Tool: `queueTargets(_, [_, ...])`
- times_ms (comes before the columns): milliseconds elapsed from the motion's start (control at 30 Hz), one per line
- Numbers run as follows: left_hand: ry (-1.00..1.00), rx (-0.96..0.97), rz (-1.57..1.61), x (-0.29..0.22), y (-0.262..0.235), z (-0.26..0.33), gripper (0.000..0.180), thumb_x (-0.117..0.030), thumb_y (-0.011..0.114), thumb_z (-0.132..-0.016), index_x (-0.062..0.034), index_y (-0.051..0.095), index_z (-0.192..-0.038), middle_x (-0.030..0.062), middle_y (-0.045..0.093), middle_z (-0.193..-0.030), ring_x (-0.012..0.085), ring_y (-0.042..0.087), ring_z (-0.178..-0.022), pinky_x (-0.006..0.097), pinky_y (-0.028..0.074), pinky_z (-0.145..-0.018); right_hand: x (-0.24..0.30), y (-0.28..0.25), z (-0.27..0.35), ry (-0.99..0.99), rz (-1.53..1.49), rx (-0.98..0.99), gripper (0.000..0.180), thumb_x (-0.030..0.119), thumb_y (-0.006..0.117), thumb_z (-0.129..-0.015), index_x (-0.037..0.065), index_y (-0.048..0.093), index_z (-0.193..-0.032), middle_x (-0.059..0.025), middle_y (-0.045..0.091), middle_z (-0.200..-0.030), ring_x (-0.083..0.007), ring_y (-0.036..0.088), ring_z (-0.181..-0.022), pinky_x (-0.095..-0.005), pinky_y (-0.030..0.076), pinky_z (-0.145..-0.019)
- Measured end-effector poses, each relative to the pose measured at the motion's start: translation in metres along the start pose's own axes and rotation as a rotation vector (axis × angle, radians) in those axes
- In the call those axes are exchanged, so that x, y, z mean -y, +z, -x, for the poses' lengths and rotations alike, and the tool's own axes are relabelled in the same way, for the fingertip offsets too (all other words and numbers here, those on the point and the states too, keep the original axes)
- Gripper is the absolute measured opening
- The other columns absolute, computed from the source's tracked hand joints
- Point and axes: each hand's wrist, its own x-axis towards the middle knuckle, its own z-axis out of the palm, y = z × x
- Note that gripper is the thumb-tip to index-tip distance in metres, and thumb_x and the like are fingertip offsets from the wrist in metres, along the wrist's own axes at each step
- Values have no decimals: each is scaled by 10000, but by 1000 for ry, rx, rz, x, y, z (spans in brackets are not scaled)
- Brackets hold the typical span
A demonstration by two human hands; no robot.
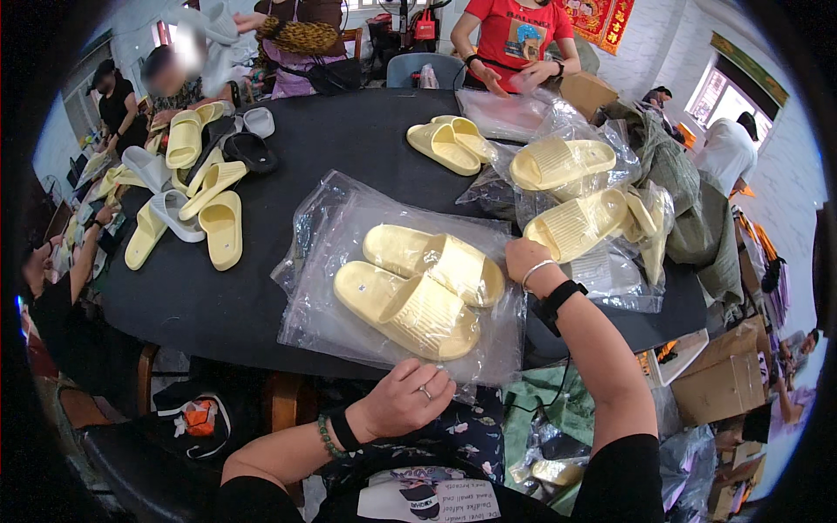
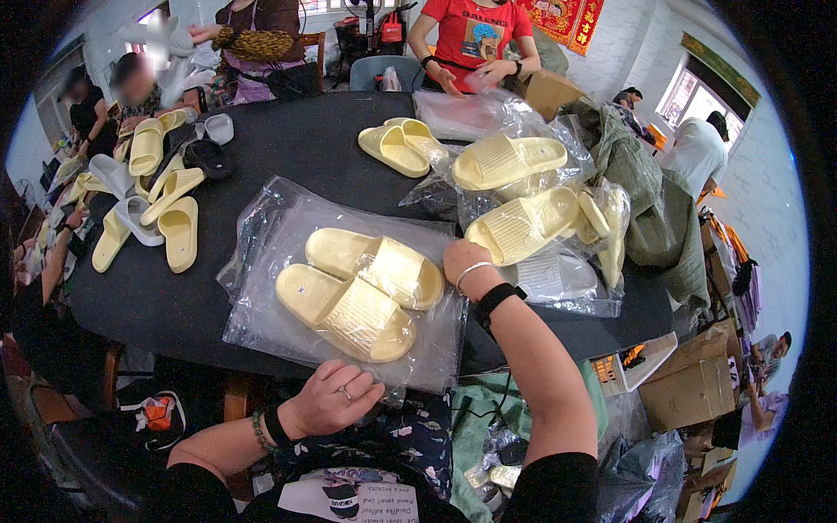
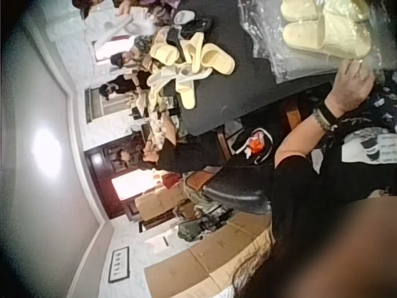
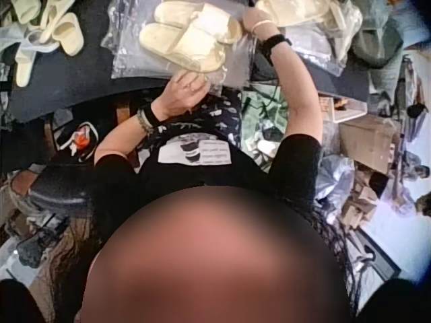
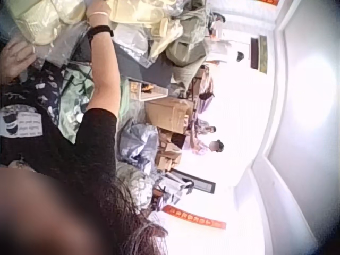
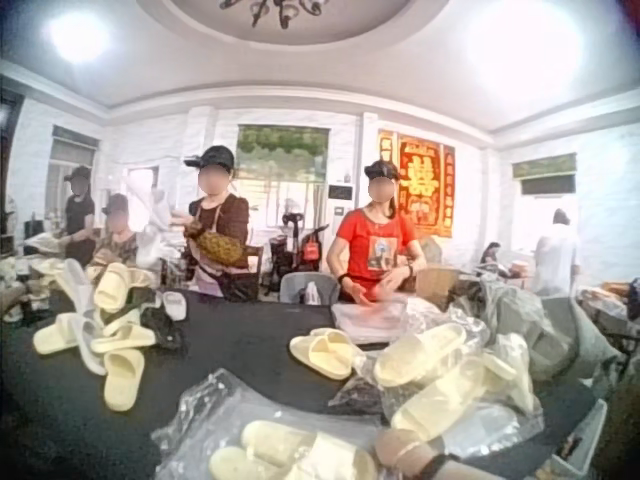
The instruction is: Packing various colors of rubber slippers/slides into plastic bags and placing them in a larger sack.
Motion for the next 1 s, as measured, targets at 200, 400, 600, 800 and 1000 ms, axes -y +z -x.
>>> queueTargets(200, [99,4,71,3,-2,-1,266,-98,672,-749,-17,696,-1002,34,589,-880,180,568,-798,315,462,-686,-1,0,-6,87,-3,54,263,144,504,-904,9,719,-974,-207,716,-1001,-347,707,-922,-418,571,-783])
queueTargets(400, [124,-4,83,5,4,8,280,-80,681,-736,-13,696,-1008,19,580,-827,163,555,-710,301,459,-634,-2,0,-7,-4,3,94,255,136,506,-904,-1,667,-1046,-230,707,-1017,-353,700,-947,-427,568,-795])
queueTargets(600, [104,8,120,4,5,7,300,-84,675,-741,-29,701,-1035,12,564,-821,159,546,-717,307,459,-666,-13,7,3,-90,-40,15,262,124,526,-877,-1,645,-1075,-243,702,-990,-376,688,-954,-441,557,-814])
queueTargets(800, [81,-9,125,3,7,9,328,-89,662,-740,-43,707,-1061,8,552,-830,163,546,-757,317,460,-718,-17,2,2,-107,-112,91,250,101,543,-840,-22,656,-1025,-252,690,-986,-404,673,-949,-454,548,-818])
queueTargets(1000, [61,-16,133,3,4,9,328,-89,636,-747,-18,699,-1061,22,568,-827,178,560,-778,334,467,-779,-17,8,0,-128,-89,67,222,107,560,-822,-7,708,-941,-228,701,-978,-394,680,-937,-448,554,-813])
